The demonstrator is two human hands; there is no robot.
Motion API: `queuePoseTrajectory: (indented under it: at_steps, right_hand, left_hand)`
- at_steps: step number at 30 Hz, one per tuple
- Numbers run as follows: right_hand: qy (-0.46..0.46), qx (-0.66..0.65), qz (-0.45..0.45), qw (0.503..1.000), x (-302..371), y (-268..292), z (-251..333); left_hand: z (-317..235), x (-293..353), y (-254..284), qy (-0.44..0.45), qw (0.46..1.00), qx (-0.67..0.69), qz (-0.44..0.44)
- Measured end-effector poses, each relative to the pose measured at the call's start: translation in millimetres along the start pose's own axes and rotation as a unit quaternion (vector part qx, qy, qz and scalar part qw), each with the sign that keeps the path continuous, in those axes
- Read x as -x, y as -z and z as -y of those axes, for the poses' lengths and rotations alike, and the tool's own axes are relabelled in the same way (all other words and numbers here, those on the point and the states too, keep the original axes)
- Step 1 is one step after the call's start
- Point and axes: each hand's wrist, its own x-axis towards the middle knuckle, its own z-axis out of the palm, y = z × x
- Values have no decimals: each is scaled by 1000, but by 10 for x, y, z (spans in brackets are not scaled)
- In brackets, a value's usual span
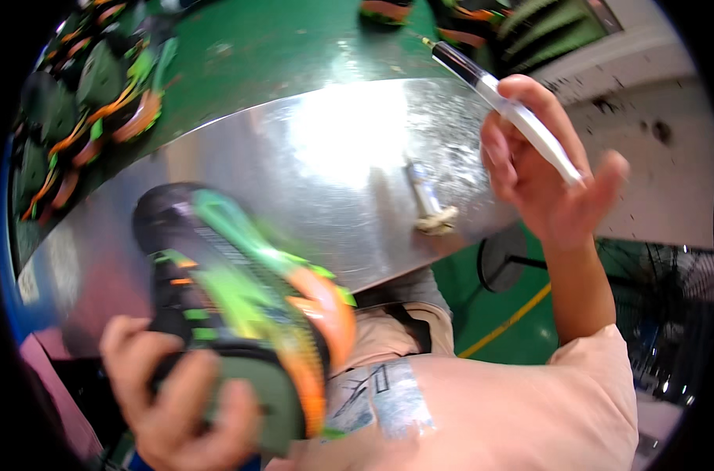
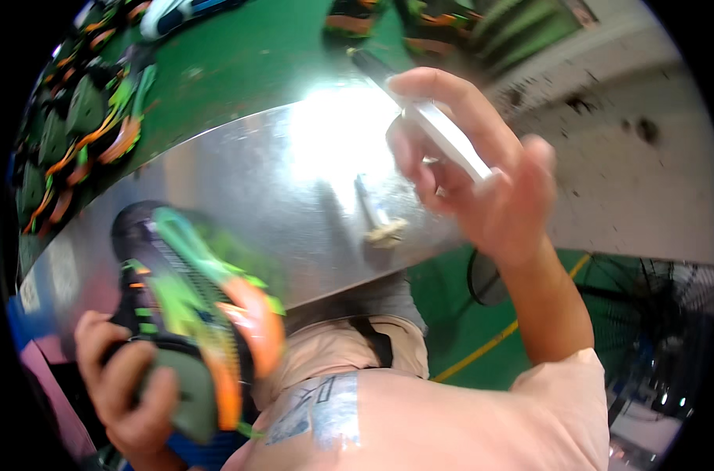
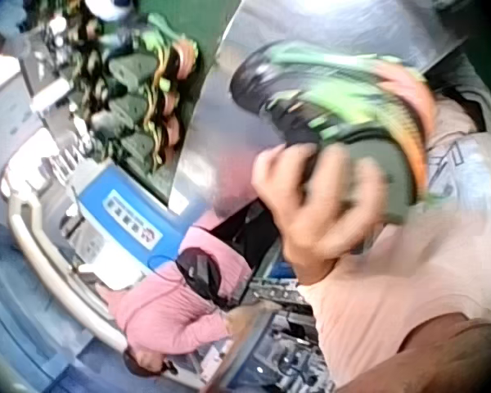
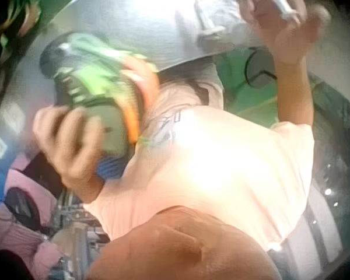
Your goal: The person applies adhesive into the seams of various shoes using a syringe and then wipes the area with a cloth, before refilling the syringe from a larger bottle.
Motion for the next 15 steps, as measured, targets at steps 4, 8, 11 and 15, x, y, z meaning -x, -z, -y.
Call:
queuePoseTrajectory:
  at_steps: [4, 8, 11, 15]
  right_hand:
    - [-52, 350, -42, 934, 405, 562, 40]
    - [-74, 592, -6, 802, 674, 803, -162]
    - [-122, 652, 9, 748, 702, 841, -221]
    - [92, 680, -81, 723, 662, 550, -217]
  left_hand:
    - [385, 183, 303, 48, 994, -79, 52]
    - [1020, 403, 382, 169, 984, 12, 63]
    - [1237, 415, 407, 225, 971, 28, 82]
    - [891, 113, 396, 222, 968, -100, 57]
